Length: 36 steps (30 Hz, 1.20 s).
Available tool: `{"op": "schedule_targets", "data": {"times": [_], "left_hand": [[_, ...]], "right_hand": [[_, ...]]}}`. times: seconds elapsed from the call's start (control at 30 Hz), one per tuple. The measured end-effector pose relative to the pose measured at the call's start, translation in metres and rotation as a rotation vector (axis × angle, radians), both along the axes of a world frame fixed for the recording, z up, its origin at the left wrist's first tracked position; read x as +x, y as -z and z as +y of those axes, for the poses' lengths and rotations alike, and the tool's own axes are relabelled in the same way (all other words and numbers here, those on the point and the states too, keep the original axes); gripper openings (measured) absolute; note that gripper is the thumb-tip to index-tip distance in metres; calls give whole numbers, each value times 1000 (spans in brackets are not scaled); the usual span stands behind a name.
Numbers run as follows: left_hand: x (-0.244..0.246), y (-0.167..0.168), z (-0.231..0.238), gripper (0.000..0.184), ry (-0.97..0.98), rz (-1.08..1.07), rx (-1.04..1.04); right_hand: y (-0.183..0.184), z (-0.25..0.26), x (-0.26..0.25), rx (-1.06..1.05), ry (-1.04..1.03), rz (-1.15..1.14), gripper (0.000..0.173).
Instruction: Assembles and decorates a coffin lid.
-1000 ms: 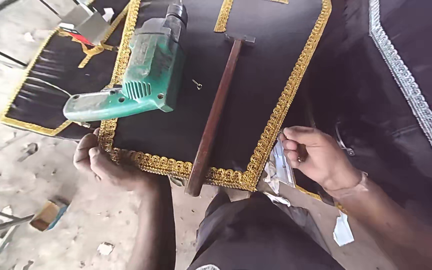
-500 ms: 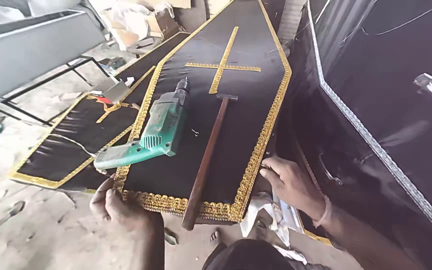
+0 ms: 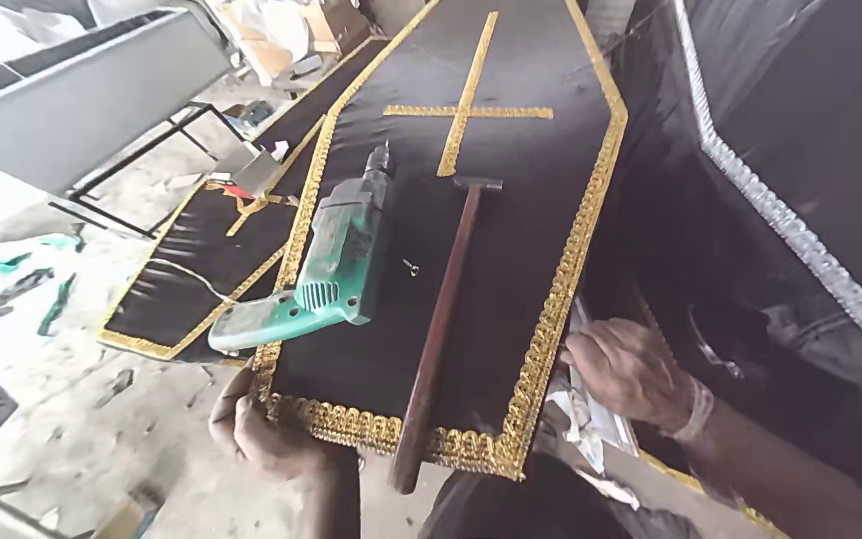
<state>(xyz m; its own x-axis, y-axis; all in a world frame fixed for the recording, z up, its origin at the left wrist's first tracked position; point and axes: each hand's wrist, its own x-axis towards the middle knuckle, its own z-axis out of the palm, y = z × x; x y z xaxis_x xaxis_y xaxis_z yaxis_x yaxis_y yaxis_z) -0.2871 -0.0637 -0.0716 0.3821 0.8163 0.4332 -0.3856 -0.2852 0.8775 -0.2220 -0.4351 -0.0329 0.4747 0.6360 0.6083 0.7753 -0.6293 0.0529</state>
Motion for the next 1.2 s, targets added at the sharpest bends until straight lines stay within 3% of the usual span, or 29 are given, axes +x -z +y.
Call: {"op": "schedule_targets", "data": {"times": [0.13, 0.23, 0.3, 0.47, 0.53, 0.63, 0.8, 0.9, 1.03, 1.1, 1.2], "left_hand": [[0, 4, 3, 36, 1, -9, 17], [0, 1, 3, 37, -24, 38, 15], [-1, 2, 5, 36, -36, 63, 42], [-2, -1, 3, 38, -69, 103, 73], [-2, -2, 3, 39, -72, 112, 84], [-1, 0, 3, 40, -70, 110, 92], [-2, 2, 3, 41, -77, 97, 137], [-4, 4, 2, 41, -89, 118, 151], [-2, 3, 0, 39, -87, 80, 138], [-1, 4, 1, 39, -81, 80, 129], [-1, 4, 0, 39, -105, 88, 142]], "right_hand": [[1, 2, 2, 48, -40, 93, 37], [-3, 3, 1, 163, -73, 353, 42], [-9, 3, -3, 322, -103, 740, 41], [-32, 8, -2, 1068, -202, 2087, 37], [-30, 8, -4, 1231, -303, 2318, 38], [-27, 8, -8, 1396, -420, 2414, 39], [-32, 13, -11, 1230, -141, 2094, 42], [-28, 9, -12, 1022, -159, 1819, 49], [-15, 0, -18, 633, -54, 1115, 32], [-4, -2, -19, 439, 0, 704, 36], [7, 1, -16, 291, 4, 241, 26]]}}
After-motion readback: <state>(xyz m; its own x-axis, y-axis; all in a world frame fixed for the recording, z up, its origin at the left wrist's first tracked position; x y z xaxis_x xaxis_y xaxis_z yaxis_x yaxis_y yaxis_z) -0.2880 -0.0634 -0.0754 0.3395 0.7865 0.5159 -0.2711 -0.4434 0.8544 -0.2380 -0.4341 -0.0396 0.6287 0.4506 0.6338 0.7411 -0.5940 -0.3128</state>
